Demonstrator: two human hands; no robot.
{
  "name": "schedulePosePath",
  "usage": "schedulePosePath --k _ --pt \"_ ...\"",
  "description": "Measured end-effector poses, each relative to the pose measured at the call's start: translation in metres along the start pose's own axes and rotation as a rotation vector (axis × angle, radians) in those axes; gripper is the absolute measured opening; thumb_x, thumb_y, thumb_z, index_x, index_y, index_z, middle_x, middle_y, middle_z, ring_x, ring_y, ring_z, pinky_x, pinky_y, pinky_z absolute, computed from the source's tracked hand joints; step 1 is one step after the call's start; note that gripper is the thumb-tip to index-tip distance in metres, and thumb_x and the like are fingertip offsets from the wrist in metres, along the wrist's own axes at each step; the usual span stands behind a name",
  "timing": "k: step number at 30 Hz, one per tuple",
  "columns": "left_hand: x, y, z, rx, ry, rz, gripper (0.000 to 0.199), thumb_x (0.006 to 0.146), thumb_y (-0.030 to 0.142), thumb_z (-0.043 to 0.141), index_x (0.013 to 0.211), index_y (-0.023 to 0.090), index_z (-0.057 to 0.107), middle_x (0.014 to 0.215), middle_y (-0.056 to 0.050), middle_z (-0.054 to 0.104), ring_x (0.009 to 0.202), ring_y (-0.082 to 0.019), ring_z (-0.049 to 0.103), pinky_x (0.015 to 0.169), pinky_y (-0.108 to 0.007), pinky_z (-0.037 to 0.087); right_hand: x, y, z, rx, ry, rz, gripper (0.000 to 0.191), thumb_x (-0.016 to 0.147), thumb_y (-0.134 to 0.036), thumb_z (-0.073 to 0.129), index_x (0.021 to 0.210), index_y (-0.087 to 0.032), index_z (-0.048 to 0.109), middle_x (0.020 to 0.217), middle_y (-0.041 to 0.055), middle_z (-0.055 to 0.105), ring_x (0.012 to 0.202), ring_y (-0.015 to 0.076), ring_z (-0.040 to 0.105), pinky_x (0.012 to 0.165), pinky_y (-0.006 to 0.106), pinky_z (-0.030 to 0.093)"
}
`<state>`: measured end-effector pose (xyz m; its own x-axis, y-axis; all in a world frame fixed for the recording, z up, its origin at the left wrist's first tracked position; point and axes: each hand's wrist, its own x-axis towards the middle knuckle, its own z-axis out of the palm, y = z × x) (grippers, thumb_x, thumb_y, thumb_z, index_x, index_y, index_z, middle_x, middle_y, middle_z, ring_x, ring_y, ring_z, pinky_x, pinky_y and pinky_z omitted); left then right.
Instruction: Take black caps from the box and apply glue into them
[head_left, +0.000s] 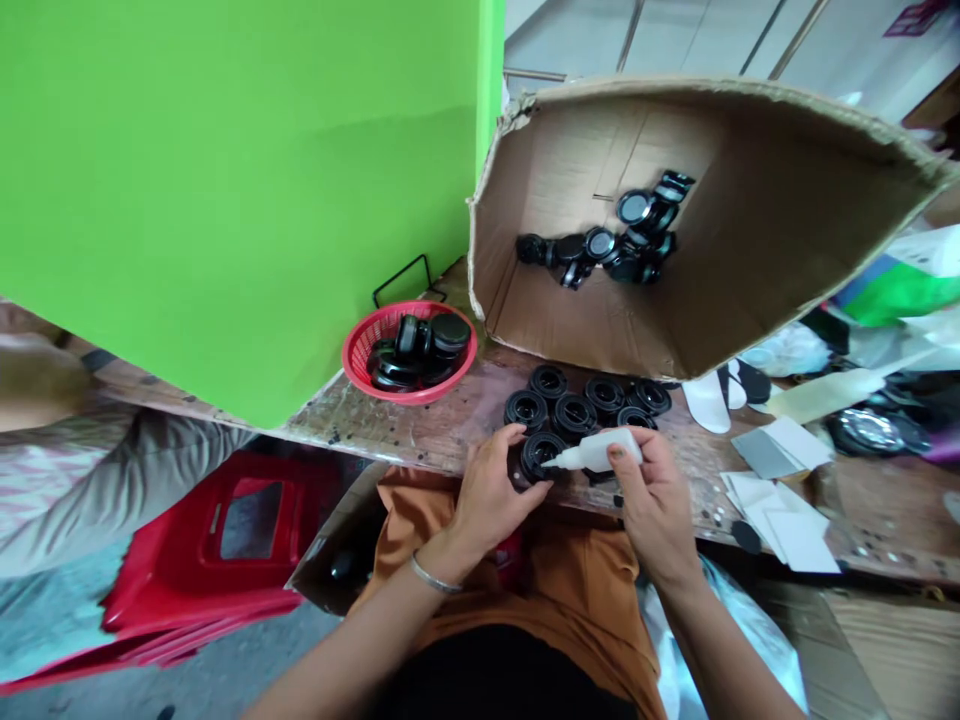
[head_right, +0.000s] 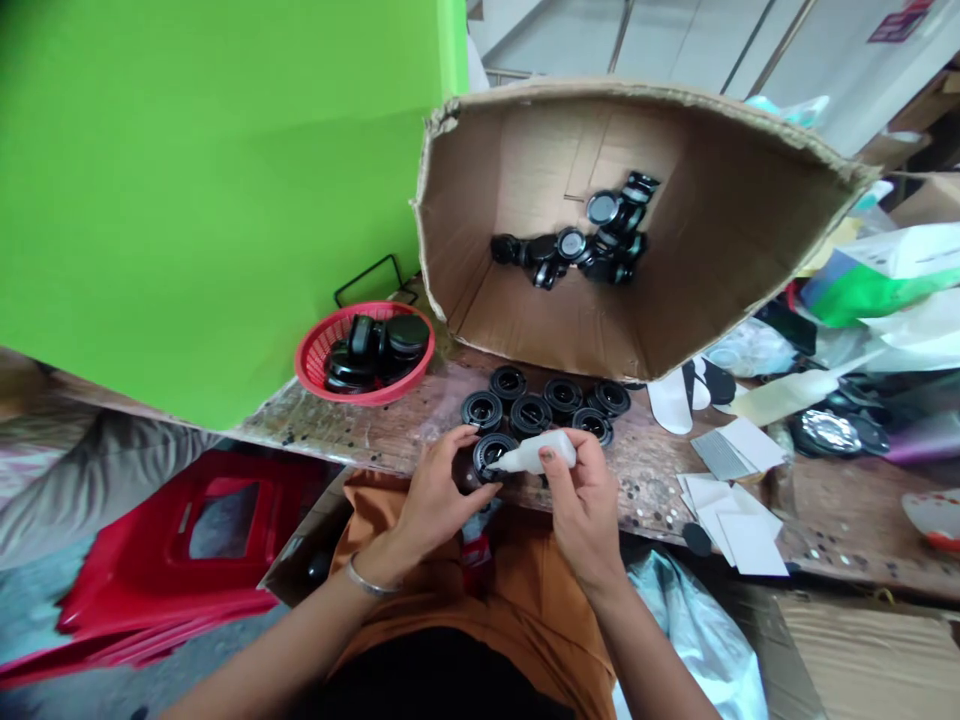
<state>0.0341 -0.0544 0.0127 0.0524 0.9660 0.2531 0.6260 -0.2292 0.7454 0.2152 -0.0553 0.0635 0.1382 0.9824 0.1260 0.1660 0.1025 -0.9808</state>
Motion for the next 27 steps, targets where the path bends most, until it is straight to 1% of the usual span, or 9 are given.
schedulePosePath --k 3,9,12,17,21,24,27 --pt "-0.001 -0.001 0.001 -0.025 -0.004 -0.022 0.076 0.066 0.026 0.079 0.130 0.024 0.037 0.116 -0.004 0.065 0.109 -0.026 0.058 0.096 -0.043 0.039 0.001 0.000 0.008 -0.062 -0.038 -0.038 0.027 0.090 -0.045 0.057 0.103 -0.021 0.056 0.094 0.0037 0.063 0.083 0.0177 0.058 0.074 0.030 0.046" --pt "-0.001 -0.003 0.002 -0.045 0.005 0.005 0.074 0.068 0.027 0.078 0.131 0.025 0.038 0.116 -0.003 0.064 0.108 -0.024 0.058 0.097 -0.043 0.039 0.002 0.005 0.012 -0.145 -0.094 -0.060 0.025 0.092 -0.043 0.055 0.104 -0.021 0.055 0.097 0.0043 0.061 0.082 0.0189 0.058 0.075 0.034 0.047" --pt "-0.002 -0.004 0.002 -0.042 0.006 0.015 0.074 0.068 0.026 0.078 0.131 0.025 0.038 0.115 -0.003 0.064 0.108 -0.024 0.057 0.097 -0.043 0.039 0.003 0.006 0.013 -0.185 -0.105 -0.098 0.023 0.092 -0.041 0.053 0.106 -0.021 0.055 0.099 0.0048 0.061 0.085 0.0195 0.059 0.076 0.034 0.047" --pt "-0.002 -0.003 0.001 -0.039 0.013 0.034 0.073 0.069 0.025 0.076 0.131 0.025 0.037 0.115 -0.003 0.064 0.107 -0.024 0.057 0.097 -0.043 0.039 0.005 0.001 0.015 -0.320 -0.134 -0.257 0.019 0.093 -0.035 0.052 0.106 -0.021 0.056 0.101 0.0063 0.059 0.087 0.0200 0.058 0.077 0.035 0.046" --pt "-0.001 -0.003 0.002 -0.033 0.018 0.052 0.071 0.070 0.026 0.074 0.130 0.025 0.038 0.114 -0.004 0.064 0.106 -0.025 0.059 0.095 -0.043 0.040 0.005 -0.004 0.015 -0.406 -0.150 -0.375 0.017 0.090 -0.031 0.057 0.104 -0.022 0.056 0.100 0.0066 0.058 0.092 0.0216 0.056 0.080 0.036 0.045" --pt "-0.001 -0.003 0.002 -0.035 0.020 0.049 0.070 0.069 0.026 0.075 0.129 0.025 0.039 0.113 -0.005 0.064 0.105 -0.026 0.059 0.095 -0.043 0.040 0.006 -0.005 0.015 -0.435 -0.155 -0.390 0.017 0.090 -0.030 0.057 0.105 -0.022 0.055 0.100 0.0064 0.058 0.092 0.0215 0.055 0.080 0.035 0.044" --pt "-0.001 -0.002 0.002 -0.042 0.025 0.046 0.069 0.069 0.026 0.074 0.129 0.024 0.040 0.113 -0.005 0.064 0.105 -0.025 0.059 0.095 -0.043 0.040 0.005 -0.003 0.014 -0.436 -0.156 -0.371 0.017 0.091 -0.029 0.056 0.106 -0.022 0.054 0.099 0.0060 0.057 0.089 0.0204 0.055 0.078 0.034 0.045"
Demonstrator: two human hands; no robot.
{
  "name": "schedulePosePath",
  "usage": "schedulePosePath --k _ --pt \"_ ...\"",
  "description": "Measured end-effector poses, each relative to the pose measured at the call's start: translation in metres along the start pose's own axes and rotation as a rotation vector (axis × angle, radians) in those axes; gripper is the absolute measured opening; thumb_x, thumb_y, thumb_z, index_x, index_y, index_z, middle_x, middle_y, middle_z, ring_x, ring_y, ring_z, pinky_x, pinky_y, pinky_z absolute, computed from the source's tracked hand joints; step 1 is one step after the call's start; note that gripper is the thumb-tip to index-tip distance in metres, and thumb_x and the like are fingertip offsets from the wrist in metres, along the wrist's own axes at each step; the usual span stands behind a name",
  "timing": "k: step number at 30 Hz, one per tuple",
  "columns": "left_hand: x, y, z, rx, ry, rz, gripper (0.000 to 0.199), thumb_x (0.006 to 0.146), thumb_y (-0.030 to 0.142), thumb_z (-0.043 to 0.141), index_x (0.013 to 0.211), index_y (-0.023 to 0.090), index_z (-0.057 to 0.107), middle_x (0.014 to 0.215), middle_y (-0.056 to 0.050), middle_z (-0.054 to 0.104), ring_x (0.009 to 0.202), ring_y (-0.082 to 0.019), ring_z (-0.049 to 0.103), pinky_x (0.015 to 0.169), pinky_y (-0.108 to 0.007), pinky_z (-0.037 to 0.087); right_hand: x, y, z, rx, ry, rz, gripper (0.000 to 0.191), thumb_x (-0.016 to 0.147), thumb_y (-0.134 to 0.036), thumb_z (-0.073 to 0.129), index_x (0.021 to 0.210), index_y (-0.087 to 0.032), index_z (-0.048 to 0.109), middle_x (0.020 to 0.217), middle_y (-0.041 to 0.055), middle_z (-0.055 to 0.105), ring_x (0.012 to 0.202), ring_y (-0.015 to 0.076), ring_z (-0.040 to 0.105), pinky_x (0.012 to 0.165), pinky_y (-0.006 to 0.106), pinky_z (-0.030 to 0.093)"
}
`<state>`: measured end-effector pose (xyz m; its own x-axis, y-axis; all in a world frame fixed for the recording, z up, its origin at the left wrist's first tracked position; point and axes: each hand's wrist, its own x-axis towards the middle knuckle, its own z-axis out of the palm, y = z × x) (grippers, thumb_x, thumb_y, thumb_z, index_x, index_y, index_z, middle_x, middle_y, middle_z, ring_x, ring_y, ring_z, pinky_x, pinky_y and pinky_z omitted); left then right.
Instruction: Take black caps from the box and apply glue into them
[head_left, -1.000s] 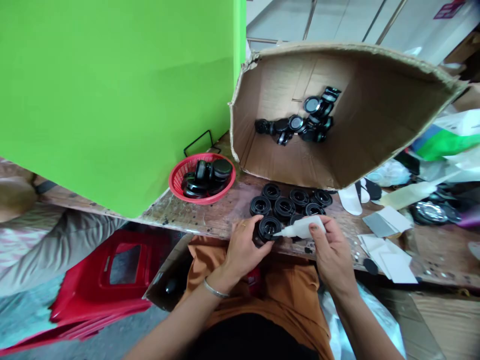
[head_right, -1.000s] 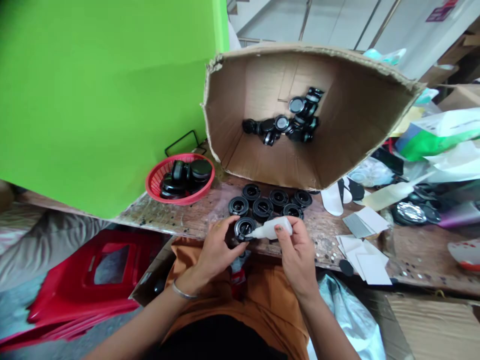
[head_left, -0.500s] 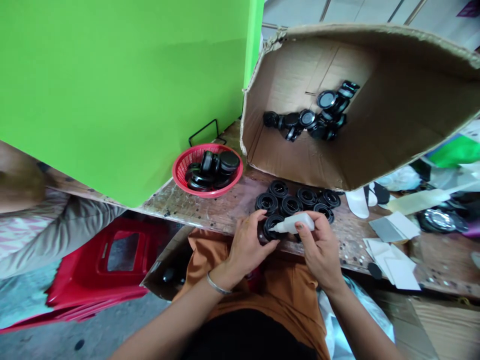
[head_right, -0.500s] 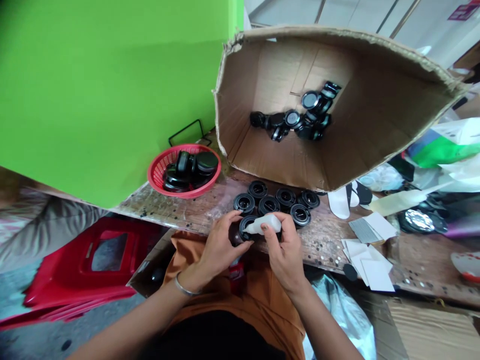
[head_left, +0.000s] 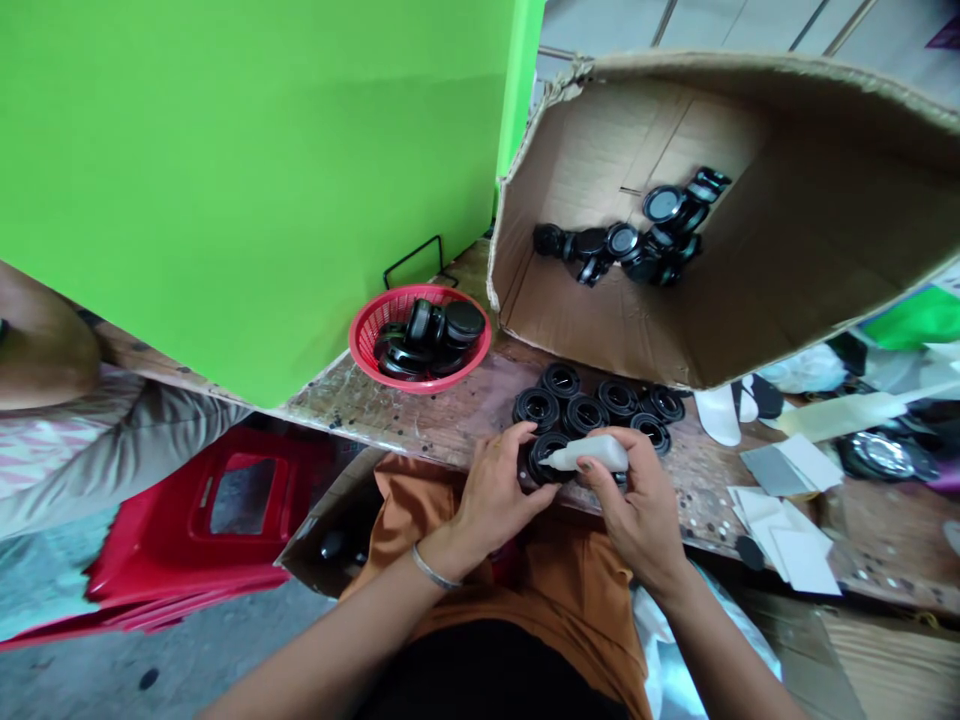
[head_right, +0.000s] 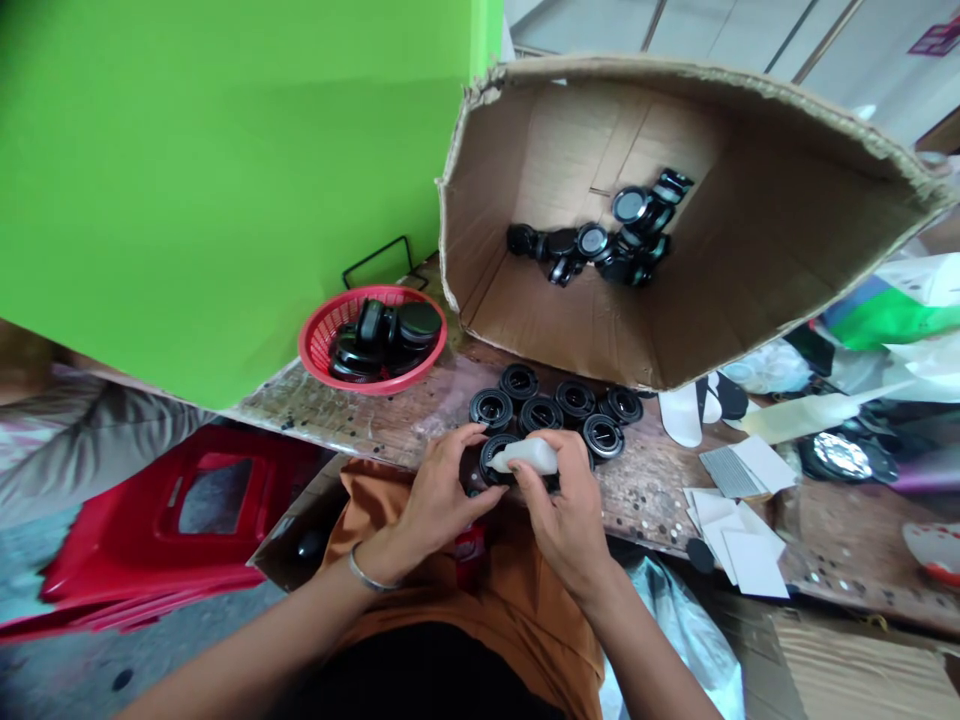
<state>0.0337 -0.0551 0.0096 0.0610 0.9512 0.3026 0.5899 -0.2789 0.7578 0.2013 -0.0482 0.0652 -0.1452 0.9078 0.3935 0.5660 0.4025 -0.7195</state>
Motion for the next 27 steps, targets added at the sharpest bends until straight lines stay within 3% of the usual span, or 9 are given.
schedulePosePath --k 17,27 --pt "0.000 0.001 -0.001 -0.003 -0.020 -0.008 0.068 0.072 0.028 0.073 0.130 0.025 0.038 0.112 -0.005 0.065 0.104 -0.025 0.059 0.094 -0.044 0.040 0.002 -0.001 0.002 0.033 0.025 0.038 0.016 0.088 -0.031 0.060 0.102 -0.022 0.058 0.096 0.0055 0.059 0.086 0.0211 0.057 0.077 0.035 0.046" --pt "0.000 0.001 -0.002 0.023 -0.012 -0.003 0.070 0.070 0.026 0.074 0.130 0.024 0.038 0.112 -0.005 0.066 0.104 -0.026 0.059 0.092 -0.043 0.043 0.016 -0.004 0.008 -0.055 0.049 -0.039 0.012 0.088 -0.030 0.058 0.097 -0.022 0.057 0.093 0.0046 0.060 0.086 0.0213 0.057 0.078 0.035 0.043"
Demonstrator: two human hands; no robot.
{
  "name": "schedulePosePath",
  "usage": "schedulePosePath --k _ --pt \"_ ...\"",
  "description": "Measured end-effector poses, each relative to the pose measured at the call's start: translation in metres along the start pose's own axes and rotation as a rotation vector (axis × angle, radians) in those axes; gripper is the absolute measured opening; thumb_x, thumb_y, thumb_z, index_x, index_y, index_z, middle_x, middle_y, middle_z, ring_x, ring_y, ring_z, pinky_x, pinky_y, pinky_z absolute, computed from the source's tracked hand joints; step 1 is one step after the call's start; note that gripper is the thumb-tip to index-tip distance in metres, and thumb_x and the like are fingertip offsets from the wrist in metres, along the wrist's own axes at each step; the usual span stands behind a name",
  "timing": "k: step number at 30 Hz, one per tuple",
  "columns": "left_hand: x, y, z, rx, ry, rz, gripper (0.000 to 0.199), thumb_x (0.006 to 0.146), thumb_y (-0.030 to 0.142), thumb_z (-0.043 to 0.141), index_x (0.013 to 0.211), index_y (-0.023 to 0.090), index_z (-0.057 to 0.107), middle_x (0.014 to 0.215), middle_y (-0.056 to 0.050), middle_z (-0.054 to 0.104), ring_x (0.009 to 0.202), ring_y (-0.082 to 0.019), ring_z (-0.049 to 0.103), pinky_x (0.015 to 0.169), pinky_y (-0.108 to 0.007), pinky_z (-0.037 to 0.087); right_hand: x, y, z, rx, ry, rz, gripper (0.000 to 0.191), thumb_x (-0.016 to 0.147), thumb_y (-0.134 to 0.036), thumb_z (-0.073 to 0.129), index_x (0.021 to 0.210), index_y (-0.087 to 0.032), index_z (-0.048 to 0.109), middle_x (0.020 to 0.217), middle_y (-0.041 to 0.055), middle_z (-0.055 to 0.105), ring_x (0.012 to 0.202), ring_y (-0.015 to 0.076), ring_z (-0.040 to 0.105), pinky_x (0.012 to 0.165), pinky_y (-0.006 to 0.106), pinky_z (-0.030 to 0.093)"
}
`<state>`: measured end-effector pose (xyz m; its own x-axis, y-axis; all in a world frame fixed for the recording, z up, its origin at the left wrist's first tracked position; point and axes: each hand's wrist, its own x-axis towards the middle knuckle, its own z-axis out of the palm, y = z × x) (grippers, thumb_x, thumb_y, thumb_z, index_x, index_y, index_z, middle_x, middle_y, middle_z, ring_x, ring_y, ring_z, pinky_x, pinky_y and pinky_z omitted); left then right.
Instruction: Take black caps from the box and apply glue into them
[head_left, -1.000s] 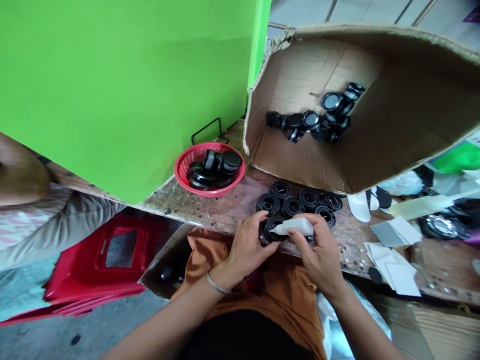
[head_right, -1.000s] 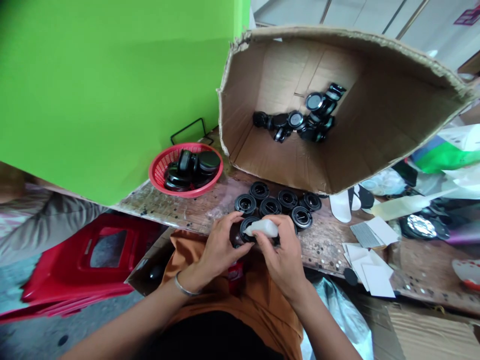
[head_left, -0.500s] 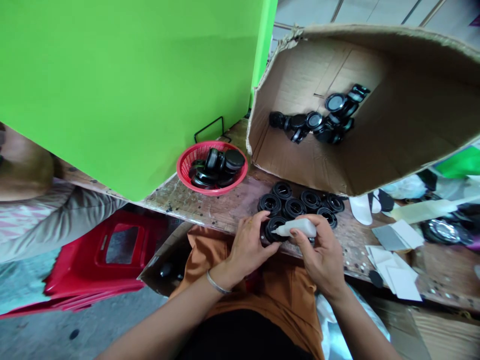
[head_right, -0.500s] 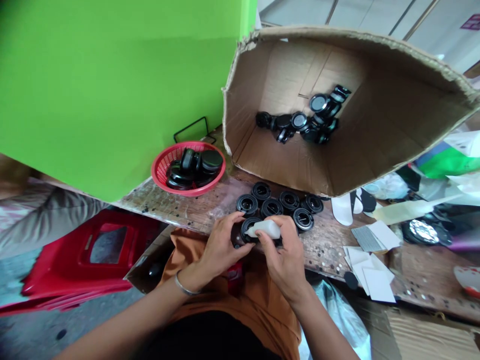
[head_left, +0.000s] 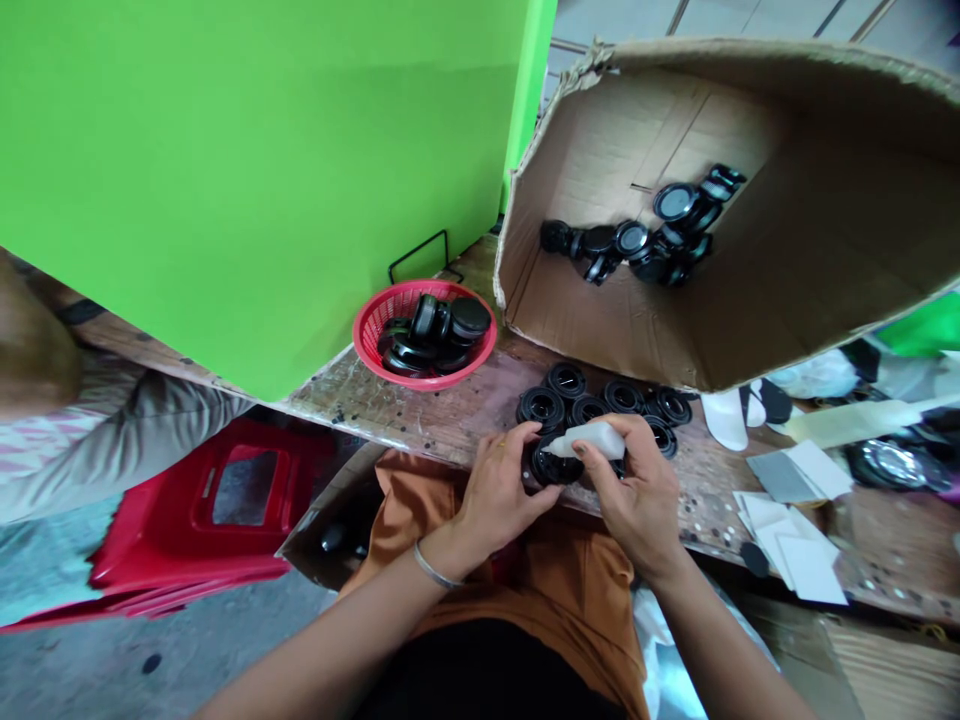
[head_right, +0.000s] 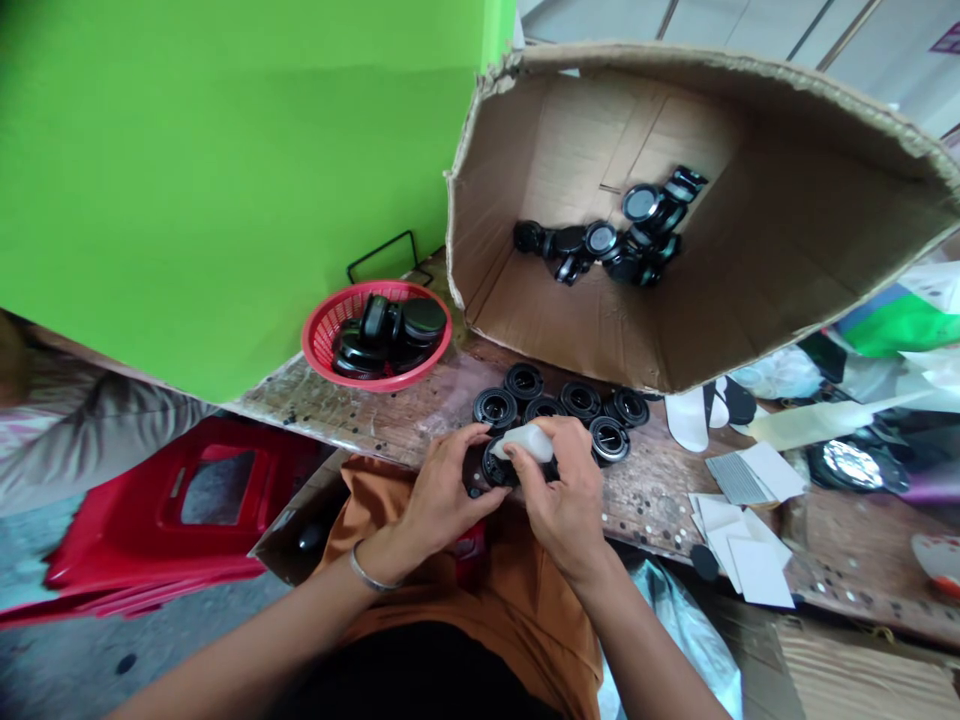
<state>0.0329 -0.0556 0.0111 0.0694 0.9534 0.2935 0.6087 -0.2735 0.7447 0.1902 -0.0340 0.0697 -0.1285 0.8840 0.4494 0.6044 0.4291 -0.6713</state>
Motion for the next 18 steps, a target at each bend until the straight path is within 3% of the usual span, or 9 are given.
schedulePosePath --k 9,18 --pt "0.001 0.001 0.001 0.000 -0.004 -0.031 0.069 0.069 0.028 0.074 0.130 0.024 0.040 0.112 -0.005 0.065 0.104 -0.027 0.059 0.092 -0.044 0.042 0.012 0.006 -0.001 -0.051 0.040 -0.018 0.011 0.088 -0.032 0.058 0.091 -0.022 0.057 0.087 0.0028 0.059 0.081 0.0196 0.056 0.075 0.034 0.044" --pt "0.001 -0.001 0.001 0.006 -0.001 0.000 0.069 0.071 0.028 0.074 0.131 0.023 0.038 0.114 -0.005 0.064 0.104 -0.025 0.058 0.095 -0.043 0.040 0.014 0.017 -0.010 -0.059 0.087 0.018 0.016 0.088 -0.034 0.059 0.097 -0.021 0.057 0.089 0.0038 0.060 0.082 0.0196 0.058 0.077 0.034 0.045"
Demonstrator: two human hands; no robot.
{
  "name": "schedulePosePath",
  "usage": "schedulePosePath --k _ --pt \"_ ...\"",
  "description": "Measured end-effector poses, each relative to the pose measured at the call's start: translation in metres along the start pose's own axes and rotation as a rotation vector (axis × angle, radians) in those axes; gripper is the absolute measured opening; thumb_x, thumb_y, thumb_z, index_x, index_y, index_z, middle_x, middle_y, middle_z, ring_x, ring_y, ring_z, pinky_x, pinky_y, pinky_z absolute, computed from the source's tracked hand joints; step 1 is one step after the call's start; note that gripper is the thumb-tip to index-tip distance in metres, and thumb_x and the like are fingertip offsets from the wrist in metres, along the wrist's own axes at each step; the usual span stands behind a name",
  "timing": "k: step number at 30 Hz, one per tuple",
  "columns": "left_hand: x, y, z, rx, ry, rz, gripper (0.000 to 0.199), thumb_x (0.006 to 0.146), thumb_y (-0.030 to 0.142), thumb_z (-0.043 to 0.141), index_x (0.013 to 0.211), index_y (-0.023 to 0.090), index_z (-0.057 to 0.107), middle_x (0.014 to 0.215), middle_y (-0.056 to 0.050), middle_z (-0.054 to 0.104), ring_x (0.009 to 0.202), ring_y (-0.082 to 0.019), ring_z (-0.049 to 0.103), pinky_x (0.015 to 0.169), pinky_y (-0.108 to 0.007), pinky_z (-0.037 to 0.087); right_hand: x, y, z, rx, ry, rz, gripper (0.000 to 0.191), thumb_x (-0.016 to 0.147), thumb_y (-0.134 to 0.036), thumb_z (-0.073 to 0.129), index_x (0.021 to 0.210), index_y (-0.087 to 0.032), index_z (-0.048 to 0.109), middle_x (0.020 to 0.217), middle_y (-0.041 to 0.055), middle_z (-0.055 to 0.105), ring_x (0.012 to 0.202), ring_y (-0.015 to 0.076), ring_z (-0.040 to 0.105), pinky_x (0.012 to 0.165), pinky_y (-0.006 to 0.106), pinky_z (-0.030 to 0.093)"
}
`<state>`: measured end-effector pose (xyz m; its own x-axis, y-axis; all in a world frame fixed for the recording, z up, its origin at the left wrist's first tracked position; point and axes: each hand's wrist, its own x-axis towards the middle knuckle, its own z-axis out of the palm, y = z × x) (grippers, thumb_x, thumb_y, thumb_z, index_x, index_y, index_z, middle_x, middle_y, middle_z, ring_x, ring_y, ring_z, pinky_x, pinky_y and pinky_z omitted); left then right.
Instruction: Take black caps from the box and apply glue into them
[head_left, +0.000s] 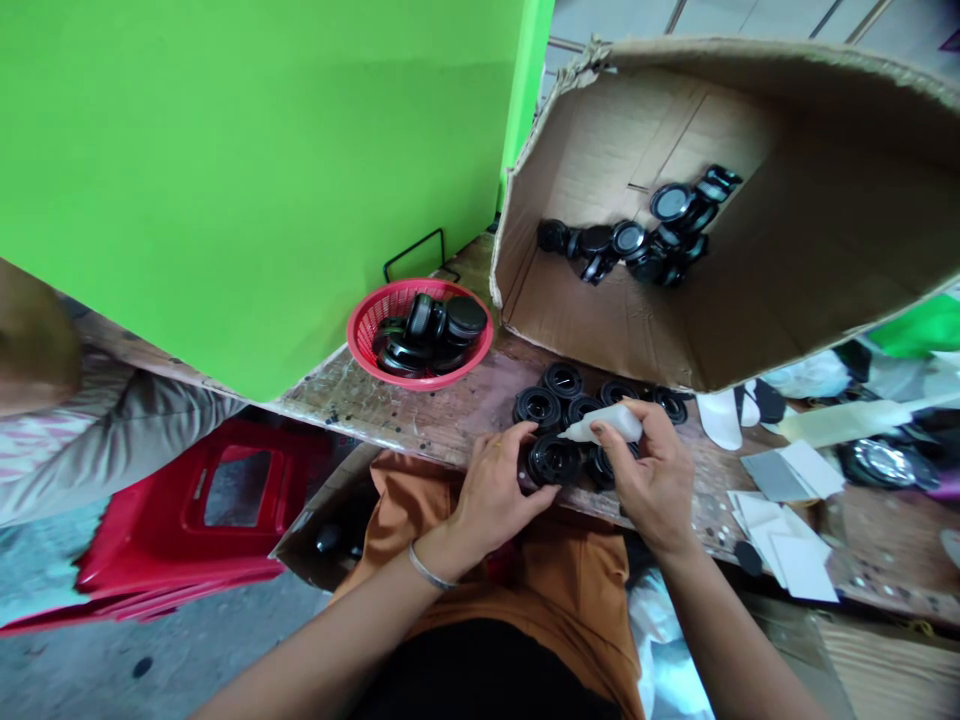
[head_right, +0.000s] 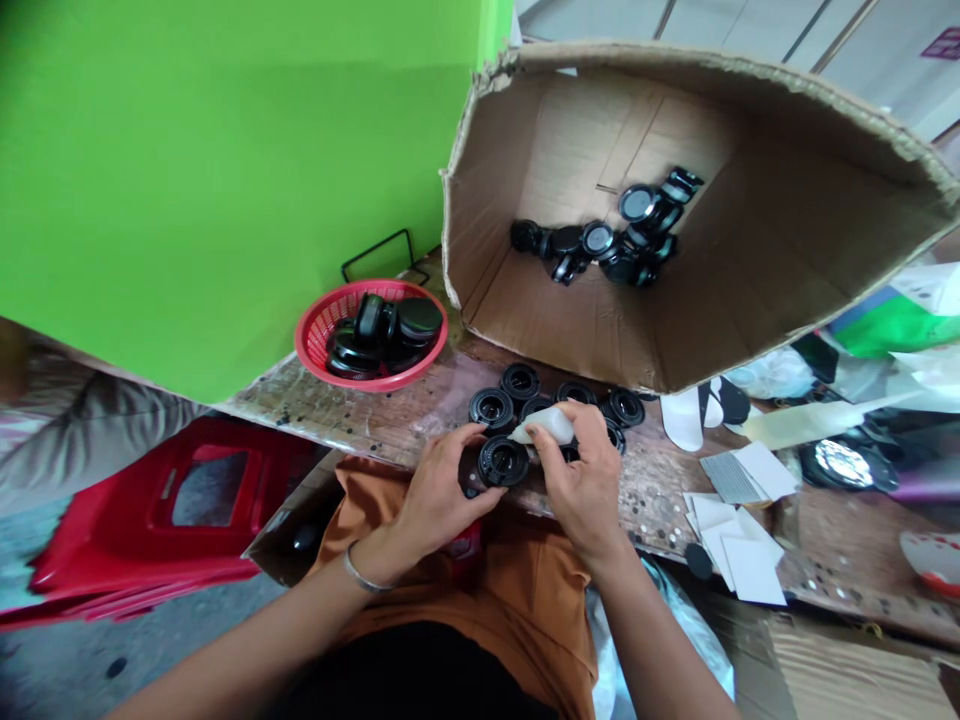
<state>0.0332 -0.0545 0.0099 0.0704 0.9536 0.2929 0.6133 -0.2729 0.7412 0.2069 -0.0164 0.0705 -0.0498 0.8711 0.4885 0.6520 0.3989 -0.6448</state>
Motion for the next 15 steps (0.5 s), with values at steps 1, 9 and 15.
schedulePosePath --k 1,9,15 --pt "0.000 0.000 0.000 0.000 0.001 0.001 0.069 0.071 0.028 0.074 0.131 0.023 0.039 0.114 -0.005 0.064 0.104 -0.025 0.058 0.095 -0.043 0.040 -0.001 0.001 -0.001 -0.009 0.004 -0.001 0.016 0.088 -0.034 0.059 0.097 -0.020 0.058 0.090 0.0040 0.060 0.084 0.0199 0.058 0.078 0.034 0.045" --pt "0.001 0.000 0.001 0.005 0.009 0.010 0.068 0.071 0.028 0.074 0.130 0.023 0.039 0.113 -0.005 0.065 0.104 -0.025 0.059 0.095 -0.043 0.040 -0.010 0.005 -0.015 -0.043 0.011 -0.062 0.013 0.089 -0.033 0.059 0.095 -0.021 0.057 0.093 0.0064 0.061 0.106 0.0262 0.058 0.091 0.041 0.043" --pt "0.000 -0.002 0.003 0.017 0.033 0.028 0.070 0.070 0.028 0.075 0.130 0.023 0.039 0.113 -0.005 0.064 0.105 -0.024 0.059 0.095 -0.041 0.040 -0.020 0.003 -0.024 -0.081 0.015 -0.094 0.010 0.089 -0.031 0.059 0.095 -0.022 0.057 0.093 0.0055 0.064 0.104 0.0256 0.059 0.091 0.042 0.045"
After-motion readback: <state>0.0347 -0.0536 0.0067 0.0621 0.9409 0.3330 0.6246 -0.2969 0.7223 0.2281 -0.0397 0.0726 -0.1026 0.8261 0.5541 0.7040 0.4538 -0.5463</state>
